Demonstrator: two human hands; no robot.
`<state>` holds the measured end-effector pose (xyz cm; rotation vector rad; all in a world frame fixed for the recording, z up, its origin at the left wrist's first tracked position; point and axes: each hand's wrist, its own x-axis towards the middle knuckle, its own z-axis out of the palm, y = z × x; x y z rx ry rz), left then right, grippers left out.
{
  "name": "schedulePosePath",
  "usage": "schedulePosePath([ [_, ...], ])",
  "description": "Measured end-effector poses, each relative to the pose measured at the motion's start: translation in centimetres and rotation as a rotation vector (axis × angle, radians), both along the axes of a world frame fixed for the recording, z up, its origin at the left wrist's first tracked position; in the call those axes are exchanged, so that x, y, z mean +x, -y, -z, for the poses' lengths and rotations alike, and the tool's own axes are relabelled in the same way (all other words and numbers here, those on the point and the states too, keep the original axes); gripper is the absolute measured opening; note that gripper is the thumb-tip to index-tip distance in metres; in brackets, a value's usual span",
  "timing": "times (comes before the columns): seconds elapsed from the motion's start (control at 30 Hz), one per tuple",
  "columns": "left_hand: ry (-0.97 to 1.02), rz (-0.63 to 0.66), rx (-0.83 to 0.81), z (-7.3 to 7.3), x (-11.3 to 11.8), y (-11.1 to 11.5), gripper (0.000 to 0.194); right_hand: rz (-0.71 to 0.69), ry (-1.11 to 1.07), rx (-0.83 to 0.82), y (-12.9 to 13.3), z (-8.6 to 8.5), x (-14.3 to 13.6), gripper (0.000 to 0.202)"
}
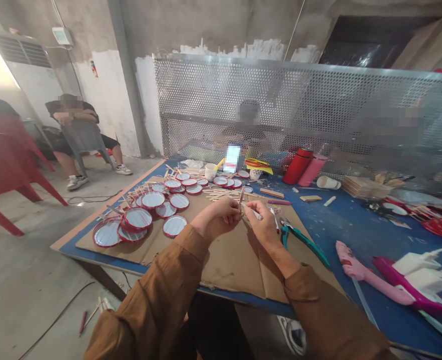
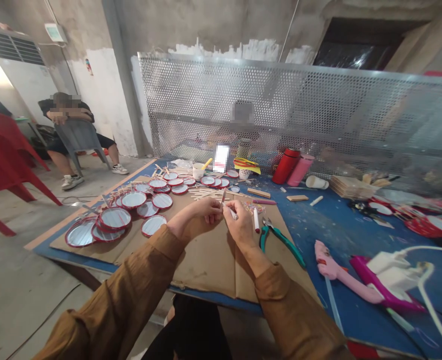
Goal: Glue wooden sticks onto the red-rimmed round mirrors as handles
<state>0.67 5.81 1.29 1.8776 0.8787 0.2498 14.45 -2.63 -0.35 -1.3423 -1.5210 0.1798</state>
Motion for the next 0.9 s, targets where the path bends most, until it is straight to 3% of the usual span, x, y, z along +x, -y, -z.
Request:
schedulePosePath([
  [0.9,-0.019,-0.014,0.007,0.06,-0.10,0.01,0.017,0.053,-0.035,-0.012,0.08,-0.26,0.21,0.023],
])
